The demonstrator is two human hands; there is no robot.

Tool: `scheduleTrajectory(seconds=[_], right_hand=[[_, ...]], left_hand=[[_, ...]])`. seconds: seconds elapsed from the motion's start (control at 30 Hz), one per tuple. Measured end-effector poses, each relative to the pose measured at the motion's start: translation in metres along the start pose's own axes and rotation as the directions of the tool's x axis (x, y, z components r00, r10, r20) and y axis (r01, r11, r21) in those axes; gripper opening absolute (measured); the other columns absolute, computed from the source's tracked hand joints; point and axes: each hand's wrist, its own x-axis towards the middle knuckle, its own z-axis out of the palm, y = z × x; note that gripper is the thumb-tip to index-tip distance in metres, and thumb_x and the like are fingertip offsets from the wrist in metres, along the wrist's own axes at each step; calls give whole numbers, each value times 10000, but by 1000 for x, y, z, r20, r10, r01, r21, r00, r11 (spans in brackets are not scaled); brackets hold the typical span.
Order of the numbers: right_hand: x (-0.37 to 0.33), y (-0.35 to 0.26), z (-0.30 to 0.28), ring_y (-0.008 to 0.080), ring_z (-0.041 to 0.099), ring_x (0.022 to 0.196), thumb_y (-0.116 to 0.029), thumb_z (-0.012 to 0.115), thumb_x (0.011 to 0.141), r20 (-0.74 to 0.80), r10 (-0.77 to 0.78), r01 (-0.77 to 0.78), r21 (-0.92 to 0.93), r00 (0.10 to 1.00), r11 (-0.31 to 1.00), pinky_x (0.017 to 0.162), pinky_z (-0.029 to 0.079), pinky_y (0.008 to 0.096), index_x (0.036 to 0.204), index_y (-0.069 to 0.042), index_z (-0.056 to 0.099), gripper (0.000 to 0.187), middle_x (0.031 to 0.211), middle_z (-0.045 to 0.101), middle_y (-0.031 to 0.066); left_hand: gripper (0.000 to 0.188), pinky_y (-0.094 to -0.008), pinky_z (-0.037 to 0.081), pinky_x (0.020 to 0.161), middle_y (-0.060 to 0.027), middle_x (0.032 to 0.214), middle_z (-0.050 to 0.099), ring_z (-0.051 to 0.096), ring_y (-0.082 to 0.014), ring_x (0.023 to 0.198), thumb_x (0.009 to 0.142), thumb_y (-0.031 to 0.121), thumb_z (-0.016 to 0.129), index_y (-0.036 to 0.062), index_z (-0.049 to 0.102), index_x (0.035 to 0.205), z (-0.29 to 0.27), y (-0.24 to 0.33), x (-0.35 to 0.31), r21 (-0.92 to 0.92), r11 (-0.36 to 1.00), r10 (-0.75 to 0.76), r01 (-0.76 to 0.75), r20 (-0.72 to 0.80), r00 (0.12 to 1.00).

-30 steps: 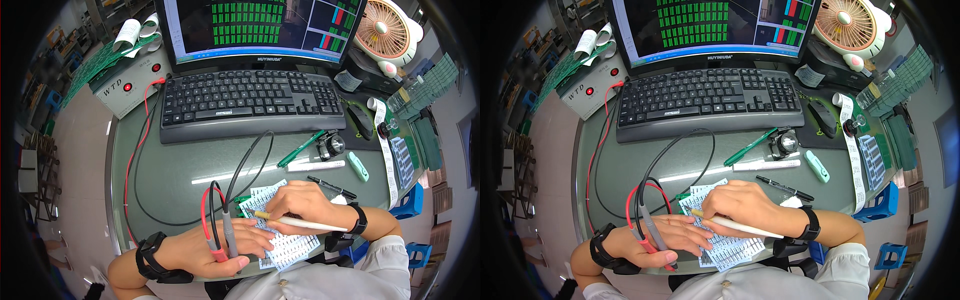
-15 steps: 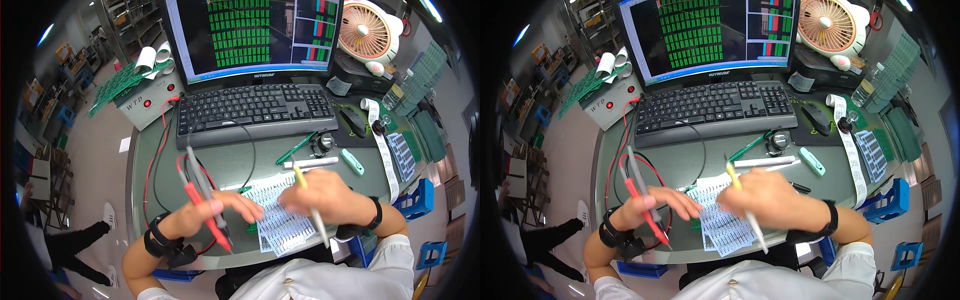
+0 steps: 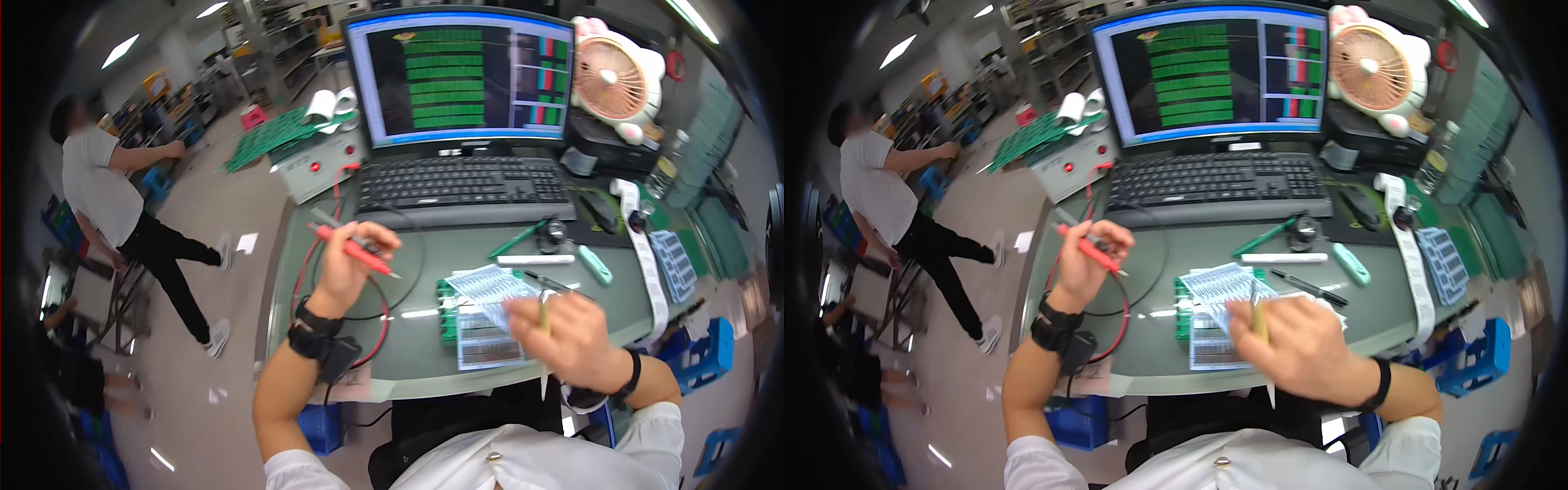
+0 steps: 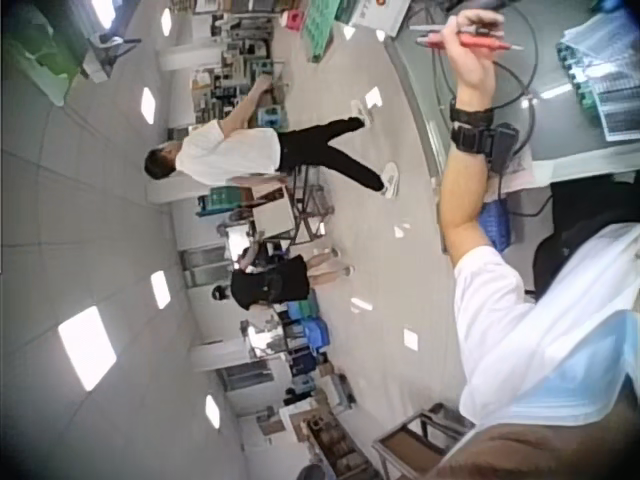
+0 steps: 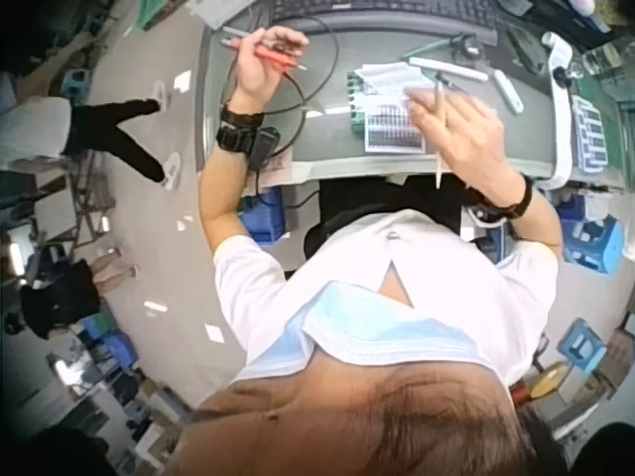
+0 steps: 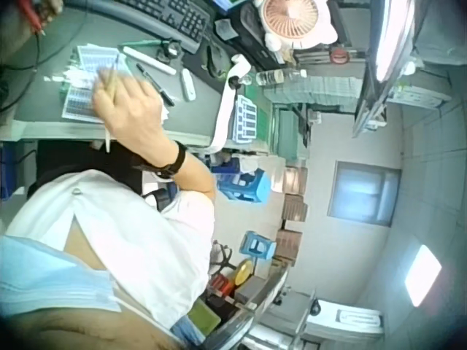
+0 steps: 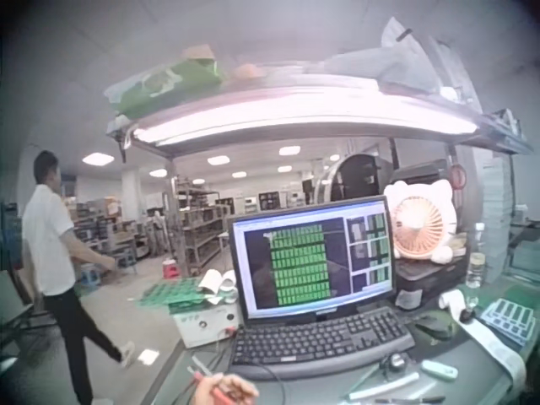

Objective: Testing and marking small circuit board components using electronic probes and a pen.

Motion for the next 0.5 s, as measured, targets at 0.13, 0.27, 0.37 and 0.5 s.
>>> scheduleTrajectory(seconds=[0.13,0.27,0.37,0.5], right_hand=[[-13,55,-21,252,631,752,-40,737,729,-393,196,-209,9,899,978,620,468,348,923,-59,630,222,951,702,86],[-66,88,-38,118,534,575,-123,638,937,-371,812,-631,512,450,583,534,442,283,922,-35,584,105,698,585,46],[-156,124,-60,45,520,550,-179,600,977,-295,943,-568,754,154,329,473,425,221,958,-32,590,149,688,560,-13],[-260,162,-85,50,520,518,-220,628,966,-384,920,-580,767,-73,274,463,446,204,1007,-43,596,185,659,555,-25]], left_hand=[[371,-273,372,636,-58,804,528,471,-140,737,969,354,378,73,521,774,-4,-9,6,-108,994,-18,13,-45,999],[434,-268,396,615,-86,879,607,532,-151,758,984,408,374,58,581,834,-39,-7,-12,-154,988,-16,-3,-121,992],[403,-243,385,571,-75,872,590,509,-123,714,988,434,391,84,543,857,-32,-18,-4,-124,992,-30,9,-166,986],[374,-225,376,553,-66,871,583,503,-113,685,990,427,398,99,528,865,-24,-25,-1,-95,995,-15,-2,-179,984]])
